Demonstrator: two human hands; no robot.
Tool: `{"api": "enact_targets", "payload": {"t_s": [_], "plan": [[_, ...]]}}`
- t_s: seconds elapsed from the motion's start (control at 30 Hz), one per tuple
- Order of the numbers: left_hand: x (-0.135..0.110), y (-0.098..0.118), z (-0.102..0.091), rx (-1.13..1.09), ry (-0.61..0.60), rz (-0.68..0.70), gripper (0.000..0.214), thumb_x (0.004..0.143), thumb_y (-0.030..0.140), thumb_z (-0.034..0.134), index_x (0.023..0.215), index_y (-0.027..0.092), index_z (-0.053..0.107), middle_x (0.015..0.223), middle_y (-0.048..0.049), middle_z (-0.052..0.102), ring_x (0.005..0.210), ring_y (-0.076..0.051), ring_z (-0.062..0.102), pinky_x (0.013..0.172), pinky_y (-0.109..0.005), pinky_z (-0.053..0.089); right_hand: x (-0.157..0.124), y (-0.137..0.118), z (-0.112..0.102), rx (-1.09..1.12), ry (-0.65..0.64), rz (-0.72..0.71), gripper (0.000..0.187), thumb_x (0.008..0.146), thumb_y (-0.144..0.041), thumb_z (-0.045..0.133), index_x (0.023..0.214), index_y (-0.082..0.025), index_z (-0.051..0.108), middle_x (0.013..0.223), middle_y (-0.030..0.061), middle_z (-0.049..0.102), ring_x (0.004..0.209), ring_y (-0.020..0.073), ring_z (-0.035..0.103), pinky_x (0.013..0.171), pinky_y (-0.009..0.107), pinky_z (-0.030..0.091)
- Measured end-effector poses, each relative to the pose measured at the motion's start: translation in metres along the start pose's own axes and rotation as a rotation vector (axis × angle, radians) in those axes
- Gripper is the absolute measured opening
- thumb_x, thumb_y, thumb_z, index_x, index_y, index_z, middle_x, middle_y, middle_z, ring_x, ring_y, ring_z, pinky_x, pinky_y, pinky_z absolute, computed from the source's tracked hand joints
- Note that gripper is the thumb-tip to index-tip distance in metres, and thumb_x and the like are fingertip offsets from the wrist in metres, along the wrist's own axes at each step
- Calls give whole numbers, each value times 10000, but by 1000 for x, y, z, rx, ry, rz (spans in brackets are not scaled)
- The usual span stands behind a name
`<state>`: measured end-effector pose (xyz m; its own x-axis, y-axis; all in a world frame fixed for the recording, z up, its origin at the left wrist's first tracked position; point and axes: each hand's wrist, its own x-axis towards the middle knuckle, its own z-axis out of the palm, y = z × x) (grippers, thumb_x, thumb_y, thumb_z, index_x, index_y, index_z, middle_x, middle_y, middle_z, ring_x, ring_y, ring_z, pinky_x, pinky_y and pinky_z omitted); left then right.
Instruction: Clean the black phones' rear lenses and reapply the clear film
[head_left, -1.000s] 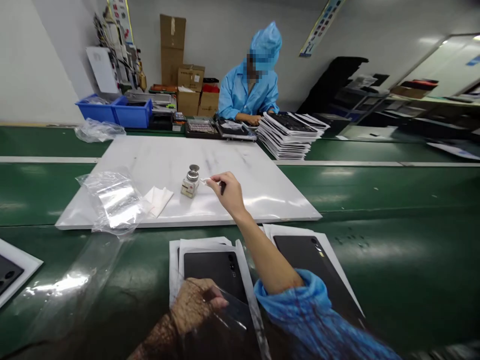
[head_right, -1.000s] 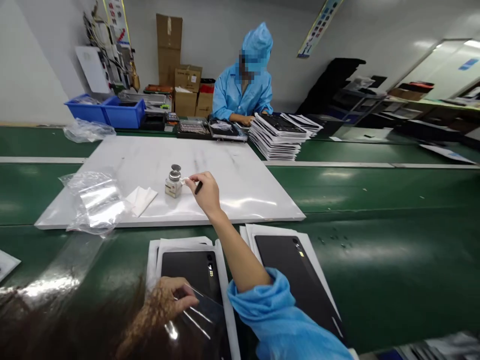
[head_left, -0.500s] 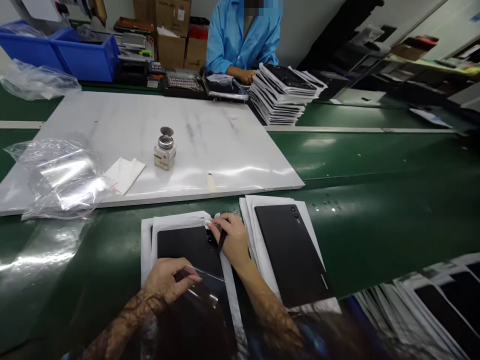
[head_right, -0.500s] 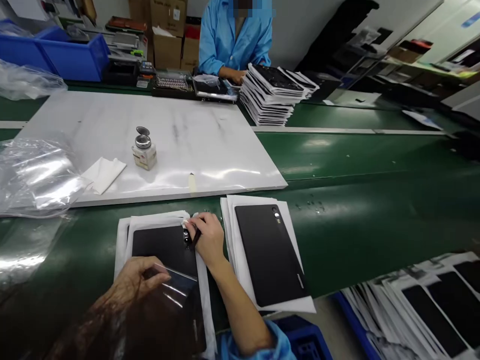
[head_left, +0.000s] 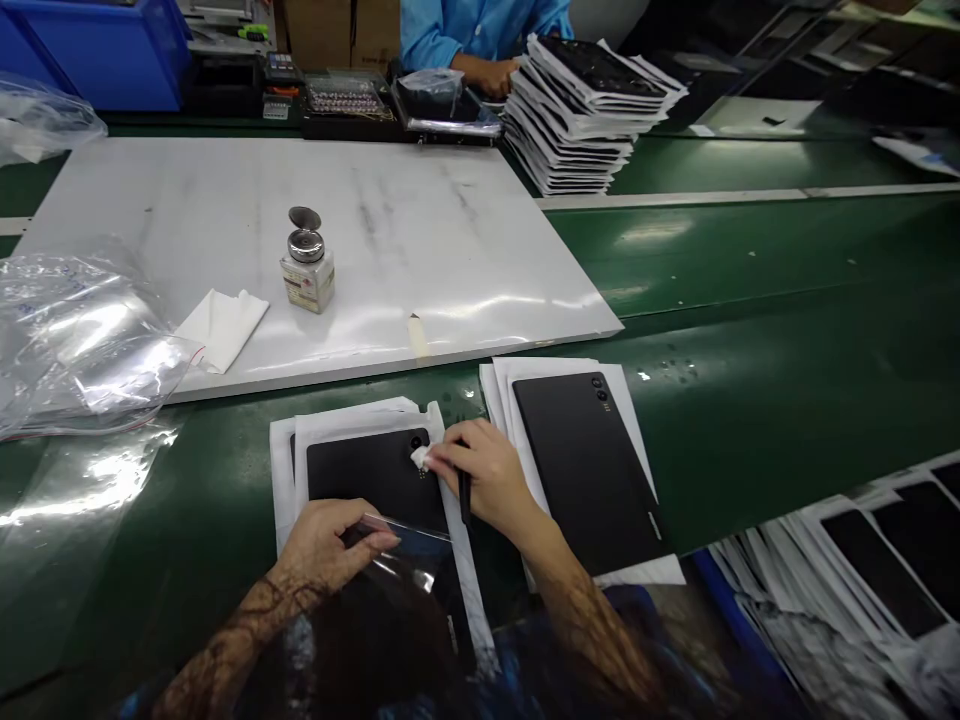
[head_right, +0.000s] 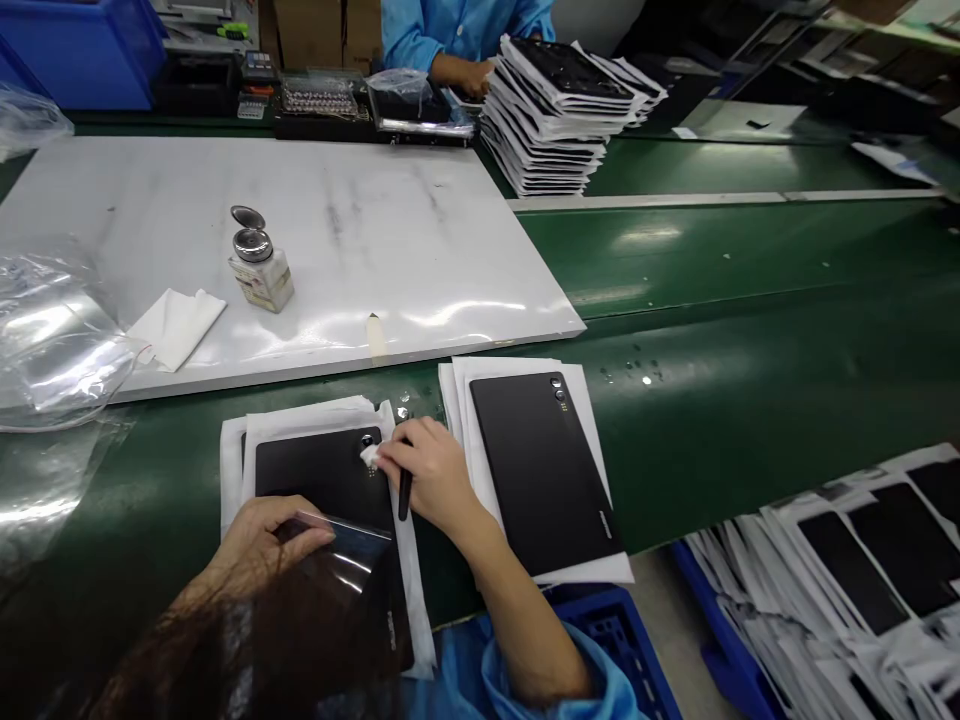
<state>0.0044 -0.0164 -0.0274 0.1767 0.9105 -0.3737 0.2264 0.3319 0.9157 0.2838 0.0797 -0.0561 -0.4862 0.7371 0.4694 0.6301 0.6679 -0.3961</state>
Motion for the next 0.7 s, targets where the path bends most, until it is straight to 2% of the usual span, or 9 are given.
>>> {"api": "enact_targets", "payload": {"t_s": [0.1,0.2,0.27,0.4,0.53,0.7], "plan": [[-2,-1,0,-1,6,9,171,955,491,1014,886,335,1029,875,-28,981,833,-261,865,769,-335,549,4,-3,1,-53,15,27,207,1226,-217,832,1088,-279,973,990,68,854,895,246,724,807,396,609],[-1,-5,-2,-4,-14,18,177,983,493,1007,911,334,1035,909,-41,992,871,-281,896,738,-330,556,5,-5,-2,24,-79,-72,174,1203,-238,891,1053,-292,960,976,46,847,889,232,733,817,386,612],[1,-7,-4,-6,-41,35,185,994,510,1008,924,342,1042,904,-42,994,862,-284,902,774,-336,605,4,-4,-11,45,-112,-106,191,1214,-242,888,1036,-279,945,962,38,839,877,222,734,806,377,601],[2,-9,-7,-10,-81,50,188,982,535,1030,923,357,1051,882,-37,992,831,-284,906,750,-331,624,5,0,-22,-91,-32,-28,232,1240,-187,811,1065,-241,953,974,83,856,881,247,739,780,394,595],[-2,-5,-4,-33,-32,29,168,1000,502,1006,930,354,1043,916,-31,1000,880,-278,911,787,-338,601,11,-4,-14,-130,15,22,226,1243,-205,809,1094,-259,971,997,90,877,897,259,759,795,400,626],[-3,0,0,-59,-9,15,151,951,482,1019,879,350,1030,871,-21,982,838,-267,879,769,-344,557,7,-4,-22,40,-120,-82,248,1242,-235,843,1018,-258,948,969,52,851,867,219,749,777,361,620]]}}
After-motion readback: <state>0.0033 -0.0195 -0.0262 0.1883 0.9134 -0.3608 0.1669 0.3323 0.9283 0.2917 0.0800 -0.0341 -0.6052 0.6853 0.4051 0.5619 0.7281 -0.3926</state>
